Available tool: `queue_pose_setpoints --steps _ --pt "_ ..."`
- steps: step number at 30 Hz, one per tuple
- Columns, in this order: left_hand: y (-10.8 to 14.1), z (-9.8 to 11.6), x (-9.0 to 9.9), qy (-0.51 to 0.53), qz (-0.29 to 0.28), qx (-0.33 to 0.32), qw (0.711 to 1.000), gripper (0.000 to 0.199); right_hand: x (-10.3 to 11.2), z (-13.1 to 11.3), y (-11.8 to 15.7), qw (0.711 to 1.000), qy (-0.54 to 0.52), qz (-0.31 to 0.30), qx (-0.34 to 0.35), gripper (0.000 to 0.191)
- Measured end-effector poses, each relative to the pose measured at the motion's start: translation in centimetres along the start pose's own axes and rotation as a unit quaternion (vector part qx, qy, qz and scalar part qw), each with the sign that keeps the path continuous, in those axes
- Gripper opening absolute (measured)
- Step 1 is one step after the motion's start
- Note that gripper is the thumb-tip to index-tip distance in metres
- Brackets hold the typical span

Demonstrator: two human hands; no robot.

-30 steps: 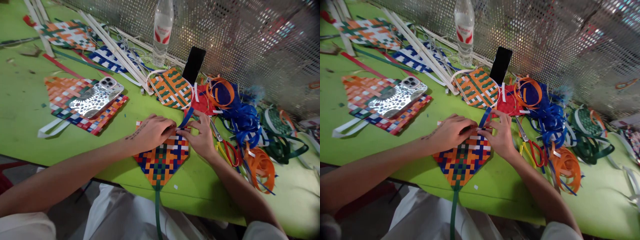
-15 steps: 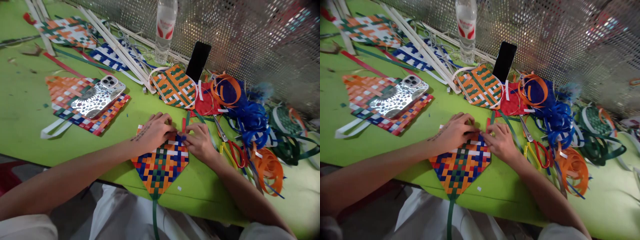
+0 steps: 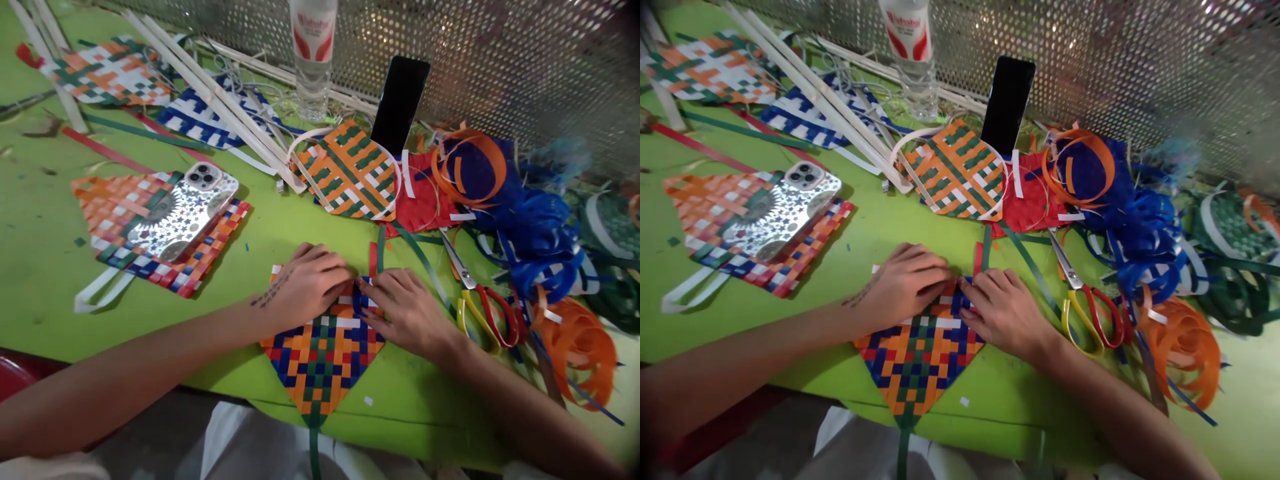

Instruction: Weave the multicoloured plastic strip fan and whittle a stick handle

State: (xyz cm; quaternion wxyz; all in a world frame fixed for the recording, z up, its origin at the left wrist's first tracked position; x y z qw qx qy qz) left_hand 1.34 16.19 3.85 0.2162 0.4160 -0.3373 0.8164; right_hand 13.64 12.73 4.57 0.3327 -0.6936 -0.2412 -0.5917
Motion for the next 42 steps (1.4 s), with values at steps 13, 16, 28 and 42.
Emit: queue_pose_setpoints --steps 13,16,28,42 --pt "0.8 3.1 -0.1 -0.094 -0.057 -0.097 0.989 0.023 1.0 1.9 1.2 0.981 -0.148 0.126 0.027 0.050" --pt "0.7 3.0 -0.2 -0.095 -0.049 -0.088 0.990 0.025 1.1 2.0 1.4 0.980 -0.149 0.132 0.016 0.047" --pt "0.7 2.8 -0.3 -0.066 -0.049 -0.065 0.995 0.038 0.6 3.2 0.7 0.947 -0.285 0.049 -0.141 0.028" --pt "0.9 2.3 -0.6 0.008 -0.111 -0.010 0.994 0.047 -2.0 1.6 0.7 0.926 -0.256 -0.147 -0.233 0.037"
Point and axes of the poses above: each hand's wrist, its own y-axis away from the middle knuckle, its own x-axis out of the back of the hand, z = x × y, the point moved 9 cm from there along -y, towards the middle knuckle, and after that the axes turned 1 degree about y, right-handed, at the moved point
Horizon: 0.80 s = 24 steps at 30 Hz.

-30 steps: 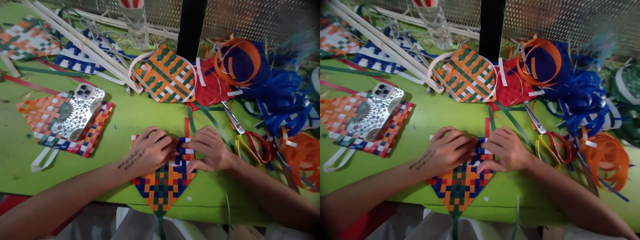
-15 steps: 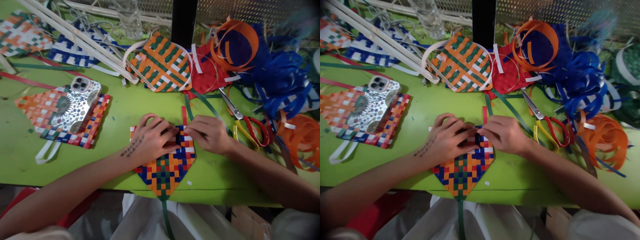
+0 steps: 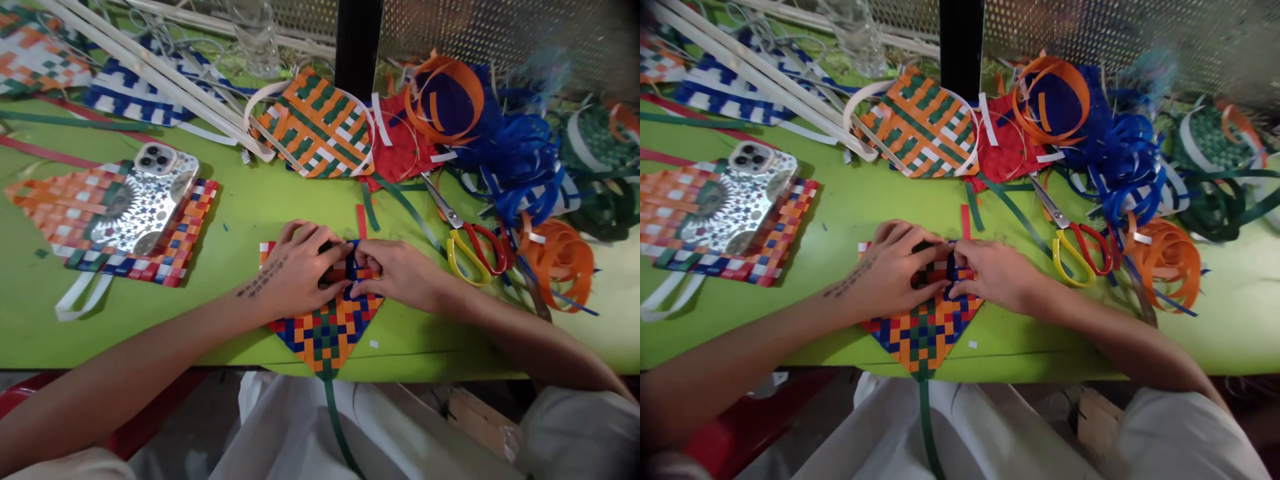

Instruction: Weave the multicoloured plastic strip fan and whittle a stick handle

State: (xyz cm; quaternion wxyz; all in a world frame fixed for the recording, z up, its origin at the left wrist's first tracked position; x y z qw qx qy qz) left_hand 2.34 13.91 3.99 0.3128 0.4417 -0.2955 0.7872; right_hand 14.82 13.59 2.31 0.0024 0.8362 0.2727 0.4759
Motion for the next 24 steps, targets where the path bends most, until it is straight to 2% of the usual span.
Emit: queue_pose_setpoints --steps 3,8,11,24 --pt "-0.06 -0.07 -0.11 0.004 0.005 0.002 1.000 0.047 0.03 -0.04 0.12 1.000 -0.013 -0.021 0.006 0.035" --pt "-0.08 -0.20 -0.12 0.010 0.021 0.015 1.000 0.046 -0.01 -0.01 0.14 0.996 -0.050 -0.061 0.030 0.012" --pt "-0.10 -0.08 -0.15 0.008 0.022 0.017 1.000 0.045 0.19 -0.20 0.11 0.995 -0.056 -0.062 0.049 0.007" --pt "-0.02 0.14 -0.62 -0.022 0.037 -0.005 0.999 0.050 -0.01 -0.05 0.19 0.995 -0.045 -0.077 0.051 0.013"
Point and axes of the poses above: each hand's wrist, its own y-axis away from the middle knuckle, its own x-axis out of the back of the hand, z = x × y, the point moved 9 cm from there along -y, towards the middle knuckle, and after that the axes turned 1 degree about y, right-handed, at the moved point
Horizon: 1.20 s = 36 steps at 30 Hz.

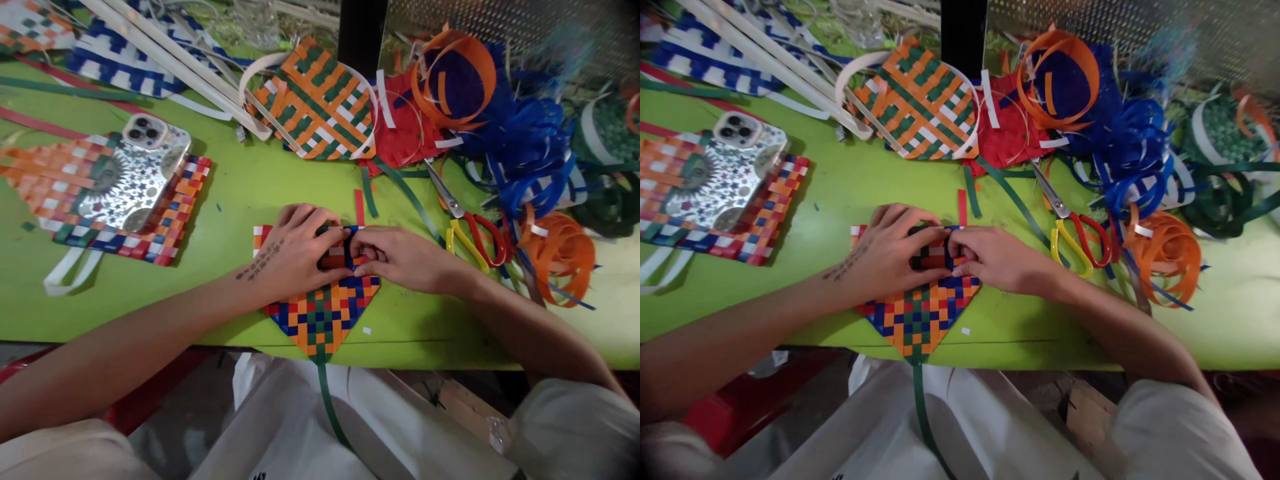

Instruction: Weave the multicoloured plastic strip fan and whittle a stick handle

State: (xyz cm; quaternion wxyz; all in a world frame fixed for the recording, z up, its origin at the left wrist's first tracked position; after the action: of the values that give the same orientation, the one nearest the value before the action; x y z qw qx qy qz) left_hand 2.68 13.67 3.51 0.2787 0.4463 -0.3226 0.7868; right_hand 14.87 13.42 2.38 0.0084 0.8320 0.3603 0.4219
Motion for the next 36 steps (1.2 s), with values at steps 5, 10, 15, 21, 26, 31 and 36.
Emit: queue_pose_setpoints --steps 5,10,15,21,26,31,36 --pt "0.0 0.1 0.0 -0.011 0.000 -0.004 1.000 0.051 0.1 -0.5 0.1 1.000 0.002 -0.022 0.002 0.013" --pt "0.0 0.2 0.0 -0.017 -0.001 -0.008 1.000 0.052 -0.1 -0.5 -0.1 1.000 -0.002 -0.023 0.007 0.013" --pt "0.1 0.4 0.0 -0.025 0.006 -0.017 1.000 0.050 0.6 -0.9 0.7 1.000 -0.006 -0.021 0.006 0.012" --pt "0.1 0.6 0.1 -0.034 0.008 -0.024 0.999 0.051 7.2 4.3 10.1 0.948 0.158 0.235 -0.146 0.029" --pt "0.0 0.4 -0.1 -0.021 0.002 -0.013 1.000 0.051 6.4 9.7 16.2 0.905 0.172 0.302 -0.246 0.023" --pt "0.0 0.3 -0.3 -0.008 -0.011 0.001 1.000 0.051 6.5 11.9 17.2 0.887 0.183 0.321 -0.278 0.047" --pt "0.1 0.2 -0.3 -0.003 -0.009 0.005 1.000 0.054 6.5 16.7 17.4 0.906 0.105 0.167 -0.375 0.055"
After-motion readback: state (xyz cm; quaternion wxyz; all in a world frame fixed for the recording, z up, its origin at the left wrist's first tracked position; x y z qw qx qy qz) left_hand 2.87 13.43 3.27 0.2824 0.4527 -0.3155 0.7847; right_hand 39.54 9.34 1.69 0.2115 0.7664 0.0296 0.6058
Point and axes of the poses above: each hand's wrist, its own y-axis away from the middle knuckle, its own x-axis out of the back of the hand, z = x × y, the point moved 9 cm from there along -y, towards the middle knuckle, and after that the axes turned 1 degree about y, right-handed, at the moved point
